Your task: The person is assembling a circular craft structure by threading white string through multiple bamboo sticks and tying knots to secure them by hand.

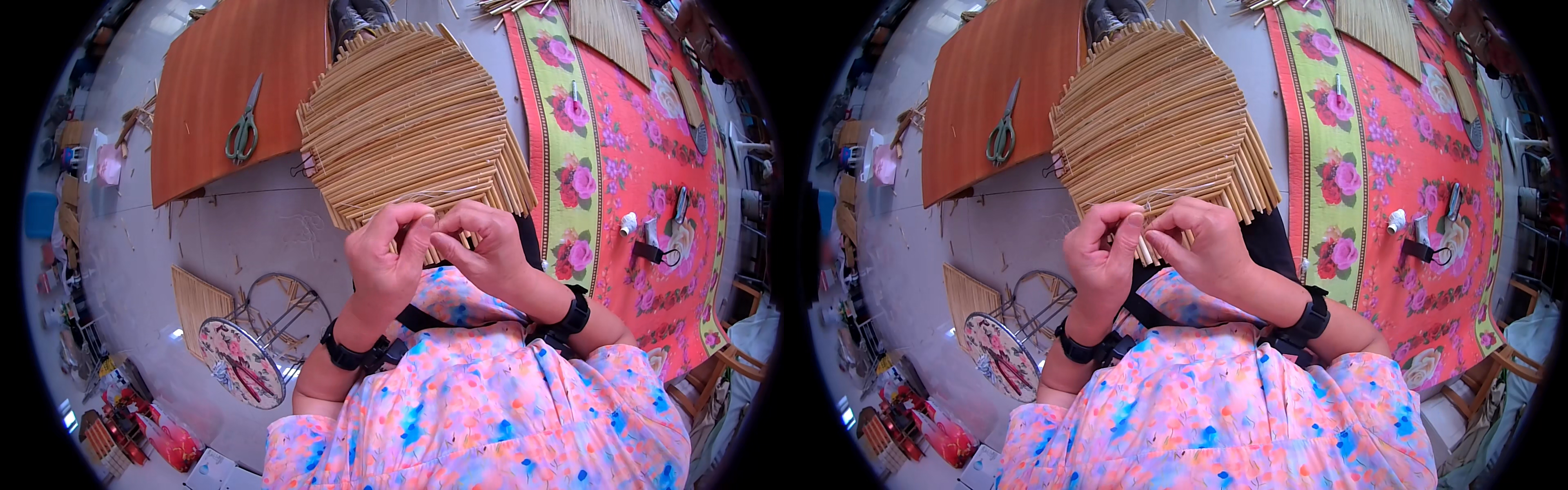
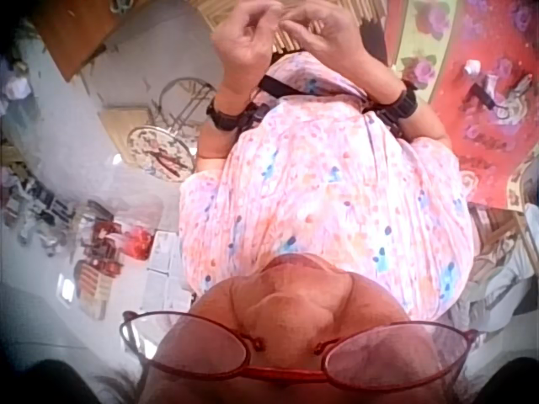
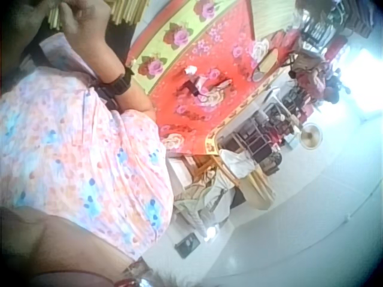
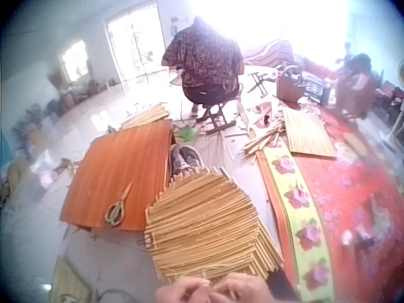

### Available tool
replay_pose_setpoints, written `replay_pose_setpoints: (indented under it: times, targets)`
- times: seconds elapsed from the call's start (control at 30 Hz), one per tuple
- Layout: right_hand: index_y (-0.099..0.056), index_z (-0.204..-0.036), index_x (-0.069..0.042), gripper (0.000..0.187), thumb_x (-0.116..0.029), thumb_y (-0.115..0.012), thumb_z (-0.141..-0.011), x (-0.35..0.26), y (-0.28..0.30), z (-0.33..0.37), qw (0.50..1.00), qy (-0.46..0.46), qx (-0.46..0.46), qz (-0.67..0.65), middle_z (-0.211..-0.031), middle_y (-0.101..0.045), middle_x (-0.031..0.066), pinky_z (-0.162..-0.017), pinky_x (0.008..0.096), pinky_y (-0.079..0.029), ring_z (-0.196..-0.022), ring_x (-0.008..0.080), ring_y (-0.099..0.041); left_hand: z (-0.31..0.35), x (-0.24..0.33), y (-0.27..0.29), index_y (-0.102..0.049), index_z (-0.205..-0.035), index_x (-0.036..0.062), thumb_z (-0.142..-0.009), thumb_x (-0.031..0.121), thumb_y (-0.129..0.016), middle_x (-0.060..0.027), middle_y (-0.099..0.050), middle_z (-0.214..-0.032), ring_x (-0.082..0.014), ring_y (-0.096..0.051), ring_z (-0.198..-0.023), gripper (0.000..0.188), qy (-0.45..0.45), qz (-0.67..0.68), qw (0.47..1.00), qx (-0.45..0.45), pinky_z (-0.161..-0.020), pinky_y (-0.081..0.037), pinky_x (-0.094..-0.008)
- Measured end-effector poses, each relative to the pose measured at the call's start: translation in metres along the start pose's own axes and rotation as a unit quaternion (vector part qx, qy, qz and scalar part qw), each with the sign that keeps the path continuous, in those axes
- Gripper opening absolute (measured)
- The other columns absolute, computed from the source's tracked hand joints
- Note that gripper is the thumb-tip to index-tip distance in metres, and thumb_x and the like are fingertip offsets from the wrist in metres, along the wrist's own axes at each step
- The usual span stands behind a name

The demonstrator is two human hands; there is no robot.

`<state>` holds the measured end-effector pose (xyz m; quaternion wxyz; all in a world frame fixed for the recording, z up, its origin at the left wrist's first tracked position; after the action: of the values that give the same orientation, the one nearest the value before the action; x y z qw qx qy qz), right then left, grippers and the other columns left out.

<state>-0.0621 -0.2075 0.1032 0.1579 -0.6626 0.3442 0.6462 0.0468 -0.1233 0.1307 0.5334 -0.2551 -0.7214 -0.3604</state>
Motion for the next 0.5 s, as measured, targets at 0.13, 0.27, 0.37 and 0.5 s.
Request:
replay_pose_setpoints:
  times: [0.13,0.27,0.37,0.5]
  targets:
    - [-0.069,-0.079,-0.001,0.009,-0.007,-0.076,-0.079,0.005,0.003,0.002,1.000,-0.014,0.024,0.001,-0.069,-0.062,0.0077,-0.058,0.0318,-0.047,-0.064,0.0193,-0.061,0.003,0.017,0.000,-0.065,-0.088,0.0012,-0.087,0.004,-0.072,-0.0043,-0.063,-0.069,-0.0076,-0.057,-0.055,0.008,-0.083,-0.105,0.991,0.020,-0.050,-0.045,-0.0234]
    - [-0.069,-0.080,0.000,0.007,-0.005,-0.075,-0.079,0.000,0.006,0.002,0.999,0.008,0.045,-0.010,-0.070,-0.063,0.0081,-0.058,0.0308,-0.047,-0.065,0.0190,-0.061,0.005,0.033,-0.005,-0.064,-0.085,0.0024,-0.083,0.002,-0.073,-0.0040,-0.062,-0.067,-0.0079,-0.056,-0.053,0.010,-0.147,-0.173,0.974,0.019,-0.048,-0.045,-0.0238]
    - [-0.069,-0.081,0.000,0.007,-0.004,-0.075,-0.079,-0.001,0.007,0.002,0.998,0.009,0.053,-0.020,-0.071,-0.063,0.0083,-0.058,0.0303,-0.047,-0.065,0.0189,-0.061,0.005,0.034,-0.006,-0.062,-0.082,0.0038,-0.081,0.003,-0.075,-0.0043,-0.060,-0.065,-0.0108,-0.057,-0.051,0.013,-0.153,-0.175,0.972,0.021,-0.048,-0.046,-0.0244]
    - [-0.069,-0.080,0.000,0.008,-0.004,-0.075,-0.078,-0.003,0.008,0.002,0.998,0.015,0.057,-0.013,-0.071,-0.063,0.0080,-0.057,0.0303,-0.046,-0.064,0.0187,-0.061,0.004,0.039,-0.009,-0.062,-0.081,0.0049,-0.079,0.003,-0.076,-0.0039,-0.059,-0.064,-0.0127,-0.055,-0.050,0.014,-0.172,-0.193,0.966,0.014,-0.047,-0.045,-0.0258]
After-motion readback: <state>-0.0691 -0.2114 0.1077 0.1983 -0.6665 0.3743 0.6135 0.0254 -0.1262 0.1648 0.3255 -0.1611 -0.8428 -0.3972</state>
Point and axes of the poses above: each hand's wrist, its own z-axis away from the middle knuckle, its own y-axis out of the back of the hand, x = y × z, the point moved 10 cm from there along -z, towards the middle knuckle
